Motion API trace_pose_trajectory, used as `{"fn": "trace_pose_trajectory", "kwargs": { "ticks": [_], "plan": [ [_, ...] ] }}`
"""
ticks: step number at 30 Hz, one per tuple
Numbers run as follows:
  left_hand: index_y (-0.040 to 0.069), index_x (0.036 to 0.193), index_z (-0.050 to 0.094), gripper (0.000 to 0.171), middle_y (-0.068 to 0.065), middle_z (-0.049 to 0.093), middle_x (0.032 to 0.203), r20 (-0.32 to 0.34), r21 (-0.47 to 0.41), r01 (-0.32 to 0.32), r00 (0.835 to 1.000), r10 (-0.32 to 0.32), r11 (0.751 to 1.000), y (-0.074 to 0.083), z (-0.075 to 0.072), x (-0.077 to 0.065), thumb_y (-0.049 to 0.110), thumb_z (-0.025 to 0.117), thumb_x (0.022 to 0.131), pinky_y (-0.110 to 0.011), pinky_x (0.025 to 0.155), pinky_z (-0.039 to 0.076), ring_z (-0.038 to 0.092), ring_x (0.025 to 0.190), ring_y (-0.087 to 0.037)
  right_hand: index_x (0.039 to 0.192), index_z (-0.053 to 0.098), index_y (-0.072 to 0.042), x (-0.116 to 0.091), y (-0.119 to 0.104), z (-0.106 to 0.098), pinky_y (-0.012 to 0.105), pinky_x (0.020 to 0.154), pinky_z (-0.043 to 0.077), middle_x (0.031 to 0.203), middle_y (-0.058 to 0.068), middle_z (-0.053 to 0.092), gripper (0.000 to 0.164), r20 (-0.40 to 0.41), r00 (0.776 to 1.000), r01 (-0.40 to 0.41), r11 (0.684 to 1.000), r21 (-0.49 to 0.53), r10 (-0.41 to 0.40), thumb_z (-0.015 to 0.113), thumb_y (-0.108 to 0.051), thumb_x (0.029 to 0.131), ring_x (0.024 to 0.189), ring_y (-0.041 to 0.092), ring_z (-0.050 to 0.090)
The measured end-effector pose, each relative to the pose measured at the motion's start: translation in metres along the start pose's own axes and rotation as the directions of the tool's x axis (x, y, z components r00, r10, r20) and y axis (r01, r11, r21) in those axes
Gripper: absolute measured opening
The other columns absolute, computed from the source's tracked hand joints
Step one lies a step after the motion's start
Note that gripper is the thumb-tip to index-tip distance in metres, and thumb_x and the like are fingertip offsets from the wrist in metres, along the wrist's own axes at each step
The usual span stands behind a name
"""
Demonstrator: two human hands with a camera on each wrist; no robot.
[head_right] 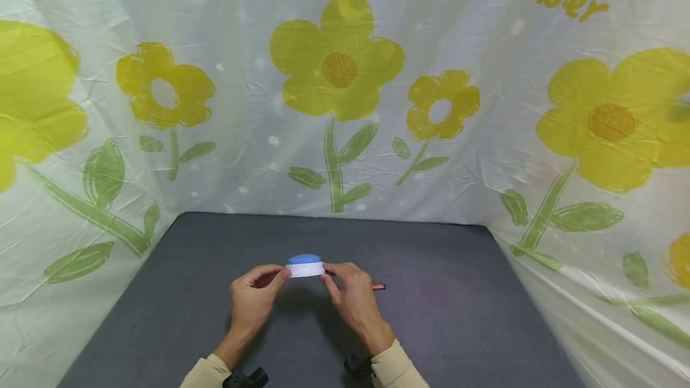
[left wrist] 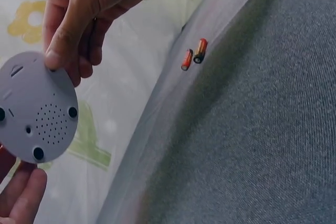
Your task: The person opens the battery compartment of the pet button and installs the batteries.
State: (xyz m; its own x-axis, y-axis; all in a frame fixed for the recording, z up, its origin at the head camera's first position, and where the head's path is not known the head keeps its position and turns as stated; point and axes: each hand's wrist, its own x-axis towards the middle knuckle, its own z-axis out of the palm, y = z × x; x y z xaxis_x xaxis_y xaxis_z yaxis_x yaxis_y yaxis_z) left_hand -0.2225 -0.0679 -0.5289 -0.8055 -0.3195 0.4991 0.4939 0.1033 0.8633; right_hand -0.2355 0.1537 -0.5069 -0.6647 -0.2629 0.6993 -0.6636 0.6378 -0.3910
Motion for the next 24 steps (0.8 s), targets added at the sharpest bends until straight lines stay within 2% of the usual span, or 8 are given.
{"fn": "trace_pose_trajectory", "kwargs": {
  "ticks": [5,9,13,17,24],
  "plan": [
    [0.01,0.095,0.086,0.012,-0.01,0.082,0.09,-0.014,0.034,-0.07,0.997,0.07,0.997,0.004,0.001,0.001,0.006,0.093,0.086,-0.013,0.075,0.062,0.075,0.082,-0.002,0.113,0.085,-0.007,0.001,-0.003,-0.002,0.039,0.082,0.068,0.102,0.005,0.084,0.025,0.018,0.999,-0.038,0.999,0.021,0.038,0.09,-0.013,0.09,0.092,0.018,0.08],
    [0.012,0.102,0.086,0.012,-0.006,0.082,0.096,0.024,0.056,-0.09,0.996,0.089,0.994,0.004,0.0,0.002,0.009,0.09,0.09,-0.015,0.078,0.064,0.078,0.087,-0.005,0.109,0.085,-0.008,0.003,-0.007,-0.003,0.038,0.078,0.068,0.098,0.004,0.083,0.019,0.011,0.998,-0.054,0.998,0.023,0.054,0.089,-0.016,0.092,0.087,0.015,0.078],
    [0.015,0.108,0.086,0.017,-0.002,0.082,0.103,0.082,0.088,-0.07,0.995,0.063,0.994,0.003,-0.002,0.001,0.012,0.089,0.092,-0.021,0.08,0.066,0.081,0.094,-0.014,0.106,0.084,-0.01,0.005,-0.009,-0.003,0.036,0.076,0.068,0.096,0.002,0.083,0.014,0.013,0.996,-0.092,0.995,0.023,0.092,0.088,-0.016,0.093,0.084,0.011,0.076],
    [0.013,0.109,0.084,0.02,-0.003,0.082,0.104,0.102,0.122,-0.034,0.995,0.022,0.992,0.002,-0.003,0.0,0.008,0.09,0.09,-0.022,0.08,0.066,0.081,0.095,-0.02,0.105,0.084,-0.011,0.007,-0.01,-0.003,0.035,0.078,0.068,0.095,0.0,0.082,0.014,0.036,0.991,-0.134,0.99,0.041,0.133,0.089,-0.015,0.092,0.084,0.009,0.075],
    [0.01,0.108,0.085,0.021,-0.006,0.083,0.101,0.105,0.153,0.052,0.992,-0.069,0.987,0.001,-0.005,-0.001,0.003,0.09,0.088,-0.017,0.076,0.064,0.078,0.087,-0.013,0.101,0.083,-0.011,0.007,-0.015,-0.002,0.03,0.075,0.066,0.09,-0.002,0.08,0.011,0.061,0.98,-0.193,0.98,0.054,0.19,0.089,-0.011,0.091,0.08,0.005,0.071]
  ]
}}
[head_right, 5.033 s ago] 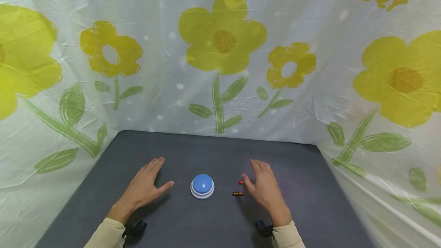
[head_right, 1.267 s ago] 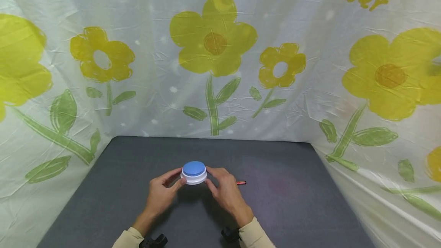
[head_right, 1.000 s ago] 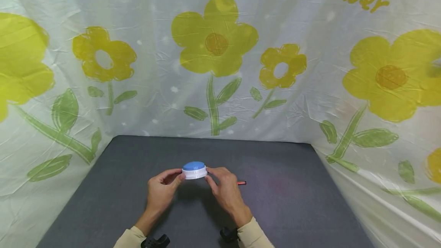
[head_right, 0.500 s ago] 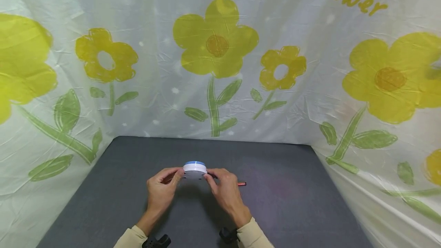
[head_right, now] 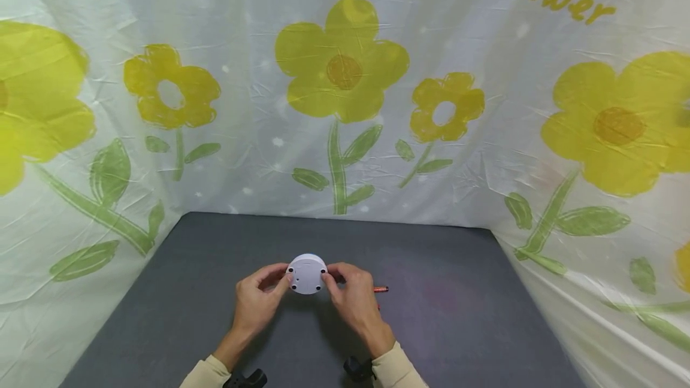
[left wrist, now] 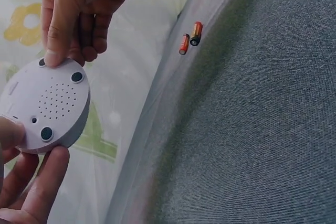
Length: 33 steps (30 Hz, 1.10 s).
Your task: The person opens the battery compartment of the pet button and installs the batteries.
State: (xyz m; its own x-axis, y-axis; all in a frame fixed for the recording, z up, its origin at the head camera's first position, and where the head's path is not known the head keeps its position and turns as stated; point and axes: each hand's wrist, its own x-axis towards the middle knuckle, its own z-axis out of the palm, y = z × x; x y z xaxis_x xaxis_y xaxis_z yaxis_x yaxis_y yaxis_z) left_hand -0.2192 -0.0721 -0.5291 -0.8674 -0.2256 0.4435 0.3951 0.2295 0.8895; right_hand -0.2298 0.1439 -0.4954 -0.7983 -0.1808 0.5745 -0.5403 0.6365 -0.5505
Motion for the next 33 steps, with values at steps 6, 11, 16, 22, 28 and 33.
{"fn": "trace_pose_trajectory", "kwargs": {
  "ticks": [6,11,16,22,28,33],
  "plan": [
    [0.009,0.106,0.085,0.021,-0.006,0.082,0.093,0.035,0.008,0.085,0.996,-0.085,0.996,-0.001,-0.001,-0.002,0.001,0.088,0.087,-0.016,0.071,0.064,0.076,0.082,-0.01,0.097,0.083,-0.012,-0.002,0.0,0.002,0.026,0.071,0.062,0.085,-0.005,0.079,0.007,0.052,0.996,-0.073,0.997,0.018,0.072,0.087,-0.011,0.092,0.076,0.003,0.068],
    [0.007,0.107,0.083,0.019,-0.01,0.083,0.1,0.092,-0.015,0.131,0.987,-0.129,0.991,-0.004,-0.001,-0.001,0.002,0.087,0.088,-0.02,0.071,0.066,0.079,0.087,-0.014,0.096,0.082,-0.011,-0.003,0.003,0.004,0.024,0.069,0.06,0.084,-0.005,0.079,0.004,0.084,0.989,-0.121,0.993,0.012,0.12,0.085,-0.011,0.093,0.074,0.002,0.067],
    [0.005,0.106,0.082,0.018,-0.01,0.083,0.098,0.133,0.033,0.156,0.978,-0.159,0.987,-0.005,-0.002,-0.001,0.004,0.086,0.089,-0.024,0.064,0.066,0.08,0.082,-0.015,0.095,0.082,-0.008,-0.003,0.006,0.006,0.022,0.065,0.056,0.081,-0.006,0.077,0.007,0.124,0.981,-0.147,0.989,-0.002,0.146,0.084,-0.014,0.094,0.072,0.001,0.063],
    [0.0,0.107,0.08,0.018,-0.012,0.083,0.091,0.178,0.077,0.201,0.961,-0.212,0.977,-0.007,-0.004,-0.002,0.002,0.085,0.089,-0.022,0.061,0.062,0.078,0.074,-0.016,0.094,0.082,-0.009,-0.005,0.008,0.008,0.021,0.065,0.053,0.082,-0.007,0.078,0.01,0.168,0.971,-0.168,0.986,-0.018,0.168,0.082,-0.018,0.096,0.071,0.0,0.06],
    [-0.001,0.111,0.079,0.024,-0.014,0.082,0.094,0.214,0.059,0.271,0.937,-0.277,0.961,-0.01,-0.003,-0.005,-0.001,0.084,0.088,-0.024,0.059,0.064,0.078,0.074,-0.017,0.092,0.082,-0.01,-0.009,0.01,0.012,0.021,0.062,0.05,0.078,-0.007,0.075,0.006,0.188,0.967,-0.165,0.985,-0.049,0.172,0.082,-0.015,0.094,0.069,0.001,0.057],
    [-0.003,0.121,0.078,0.033,-0.017,0.081,0.098,0.256,0.08,0.304,0.914,-0.315,0.949,-0.013,-0.003,-0.007,-0.002,0.082,0.088,-0.029,0.059,0.066,0.077,0.074,-0.019,0.091,0.083,-0.012,-0.011,0.011,0.013,0.023,0.063,0.051,0.078,-0.008,0.076,0.004,0.223,0.951,-0.198,0.977,-0.085,0.212,0.081,-0.016,0.093,0.071,0.003,0.06]
  ]
}}
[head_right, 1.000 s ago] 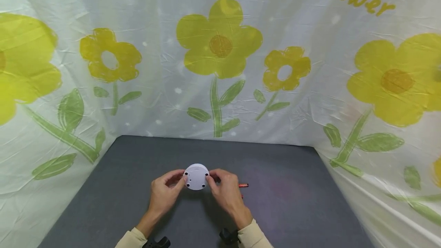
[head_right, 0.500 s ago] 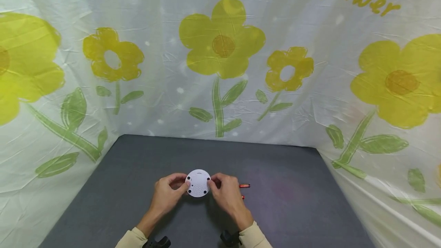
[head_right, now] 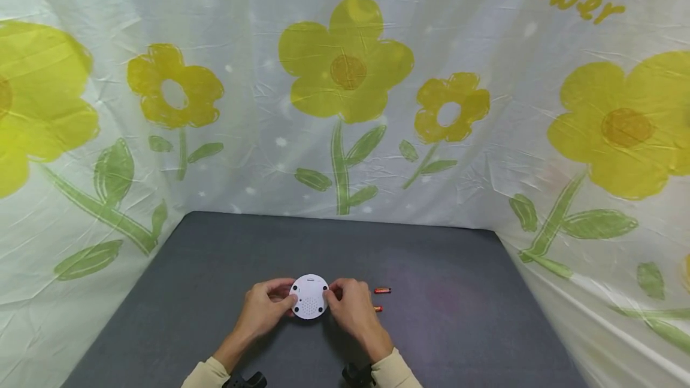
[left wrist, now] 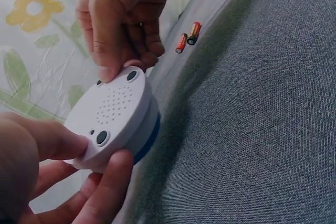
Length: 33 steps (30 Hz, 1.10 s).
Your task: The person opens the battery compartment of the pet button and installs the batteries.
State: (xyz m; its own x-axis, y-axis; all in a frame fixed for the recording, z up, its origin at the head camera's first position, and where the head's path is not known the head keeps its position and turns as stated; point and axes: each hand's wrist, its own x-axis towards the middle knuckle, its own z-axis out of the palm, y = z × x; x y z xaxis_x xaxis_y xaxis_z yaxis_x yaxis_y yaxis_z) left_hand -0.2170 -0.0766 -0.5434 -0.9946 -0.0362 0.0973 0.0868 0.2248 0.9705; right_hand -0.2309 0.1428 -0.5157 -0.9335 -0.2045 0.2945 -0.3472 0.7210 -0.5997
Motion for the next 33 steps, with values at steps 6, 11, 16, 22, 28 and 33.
{"fn": "trace_pose_trajectory", "kwargs": {
  "ticks": [6,11,16,22,28,33],
  "plan": [
    [-0.006,0.123,0.077,0.036,-0.019,0.081,0.1,0.049,-0.015,0.051,0.998,-0.051,0.999,-0.0028,-0.0017,-0.0016,-0.002,0.081,0.088,-0.033,0.06,0.067,0.076,0.073,-0.018,0.088,0.083,-0.014,-0.0025,0.0012,0.0016,0.026,0.065,0.053,0.079,-0.007,0.076,0.006,0.031,0.999,-0.016,0.999,-0.03,0.017,0.081,-0.017,0.092,0.073,0.006,0.063],
    [-0.009,0.125,0.075,0.037,-0.022,0.081,0.101,0.07,-0.05,0.09,0.994,-0.086,0.995,-0.0049,-0.0011,-0.0013,-0.003,0.079,0.089,-0.033,0.06,0.067,0.077,0.071,-0.019,0.086,0.083,-0.014,-0.0031,0.0019,0.003,0.027,0.065,0.053,0.077,-0.007,0.076,0.007,0.027,1.0,-0.009,0.999,-0.037,0.011,0.081,-0.017,0.092,0.072,0.008,0.064],
    [-0.009,0.125,0.075,0.037,-0.022,0.082,0.1,0.067,-0.047,0.106,0.992,-0.102,0.993,-0.0072,0.0,0.0006,-0.002,0.079,0.089,-0.033,0.061,0.068,0.077,0.069,-0.019,0.087,0.083,-0.014,-0.0028,0.0009,0.0028,0.028,0.064,0.053,0.077,-0.007,0.076,0.007,0.032,0.999,-0.022,0.999,-0.037,0.023,0.081,-0.019,0.092,0.072,0.008,0.063],
    [-0.007,0.122,0.077,0.035,-0.019,0.082,0.097,0.043,-0.017,0.118,0.992,-0.118,0.993,-0.0073,0.0009,0.0018,0.0,0.081,0.088,-0.031,0.061,0.067,0.077,0.069,-0.018,0.088,0.083,-0.012,-0.0029,0.001,0.0031,0.028,0.064,0.052,0.077,-0.006,0.075,0.009,0.039,0.999,-0.013,0.999,-0.038,0.015,0.081,-0.019,0.093,0.071,0.008,0.062],
    [-0.008,0.121,0.078,0.033,-0.019,0.082,0.097,0.031,-0.052,0.135,0.991,-0.133,0.989,-0.0056,0.0026,0.0014,0.0,0.081,0.089,-0.031,0.063,0.068,0.078,0.074,-0.019,0.094,0.082,-0.009,-0.0001,0.002,0.0065,0.033,0.068,0.057,0.081,-0.002,0.077,0.006,-0.001,0.998,0.068,0.992,-0.104,-0.068,0.081,-0.015,0.091,0.074,0.013,0.068],
    [-0.009,0.12,0.077,0.033,-0.019,0.082,0.095,0.024,-0.076,0.14,0.99,-0.138,0.987,-0.0049,0.004,0.0008,0.0,0.08,0.089,-0.031,0.063,0.068,0.078,0.073,-0.019,0.105,0.078,-0.006,0.0049,-0.0039,0.0071,0.042,0.081,0.062,0.095,0.005,0.078,0.02,-0.062,0.973,0.207,0.963,-0.174,-0.221,0.084,-0.007,0.085,0.09,0.021,0.073]
  ]
}}
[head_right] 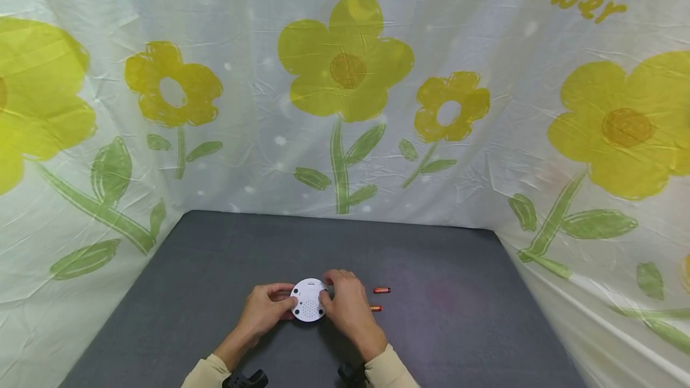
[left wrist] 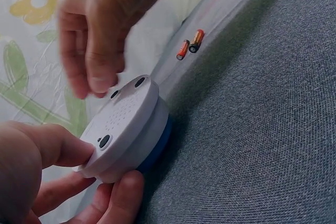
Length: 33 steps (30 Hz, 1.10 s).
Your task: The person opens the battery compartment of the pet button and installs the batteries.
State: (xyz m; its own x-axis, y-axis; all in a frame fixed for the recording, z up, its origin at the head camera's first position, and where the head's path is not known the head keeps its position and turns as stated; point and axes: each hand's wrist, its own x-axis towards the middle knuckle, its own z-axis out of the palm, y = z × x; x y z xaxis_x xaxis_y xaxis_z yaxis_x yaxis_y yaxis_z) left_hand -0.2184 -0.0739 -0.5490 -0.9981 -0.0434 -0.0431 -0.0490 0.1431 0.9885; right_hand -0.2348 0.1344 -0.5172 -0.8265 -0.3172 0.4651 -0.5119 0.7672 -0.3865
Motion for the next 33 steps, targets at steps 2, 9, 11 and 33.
{"fn": "trace_pose_trajectory", "kwargs": {
  "ticks": [2,9,11,33],
  "plan": [
    [-0.009,0.12,0.077,0.032,-0.02,0.082,0.095,0.0,-0.018,0.002,1.0,-0.002,1.0,0.0,0.0,0.0,-0.001,0.08,0.089,-0.031,0.063,0.068,0.078,0.073,-0.02,0.105,0.076,-0.007,0.004,-0.004,-0.001,0.042,0.082,0.062,0.097,0.005,0.077,0.022,-0.003,0.999,0.047,0.999,-0.006,-0.047,0.085,-0.005,0.085,0.092,0.021,0.071],
    [-0.008,0.119,0.077,0.032,-0.018,0.082,0.094,0.002,-0.034,0.015,1.0,-0.015,0.999,0.001,0.0,0.0,0.0,0.08,0.088,-0.032,0.062,0.068,0.078,0.072,-0.019,0.106,0.072,-0.008,0.015,-0.016,0.001,0.036,0.079,0.063,0.1,0.006,0.075,0.023,0.096,0.989,0.118,0.993,-0.01,-0.116,0.087,-0.004,0.089,0.094,0.02,0.069],
    [-0.008,0.119,0.077,0.032,-0.017,0.082,0.093,0.002,-0.035,0.024,1.0,-0.024,0.999,0.001,0.0,-0.001,0.001,0.081,0.088,-0.032,0.062,0.068,0.078,0.072,-0.019,0.107,0.072,-0.008,0.016,-0.018,0.002,0.035,0.079,0.063,0.1,0.006,0.075,0.023,0.128,0.985,0.116,0.993,-0.01,-0.114,0.087,-0.005,0.089,0.093,0.02,0.069],
    [-0.008,0.118,0.077,0.03,-0.019,0.082,0.093,-0.024,-0.043,0.022,0.999,-0.023,0.999,0.001,0.003,-0.005,-0.001,0.079,0.09,-0.029,0.062,0.067,0.079,0.073,-0.019,0.109,0.071,-0.007,0.021,-0.02,0.009,0.042,0.087,0.059,0.103,0.008,0.072,0.023,0.177,0.972,0.159,0.987,-0.028,-0.152,0.083,-0.003,0.089,0.095,0.022,0.064]
  ]
}}
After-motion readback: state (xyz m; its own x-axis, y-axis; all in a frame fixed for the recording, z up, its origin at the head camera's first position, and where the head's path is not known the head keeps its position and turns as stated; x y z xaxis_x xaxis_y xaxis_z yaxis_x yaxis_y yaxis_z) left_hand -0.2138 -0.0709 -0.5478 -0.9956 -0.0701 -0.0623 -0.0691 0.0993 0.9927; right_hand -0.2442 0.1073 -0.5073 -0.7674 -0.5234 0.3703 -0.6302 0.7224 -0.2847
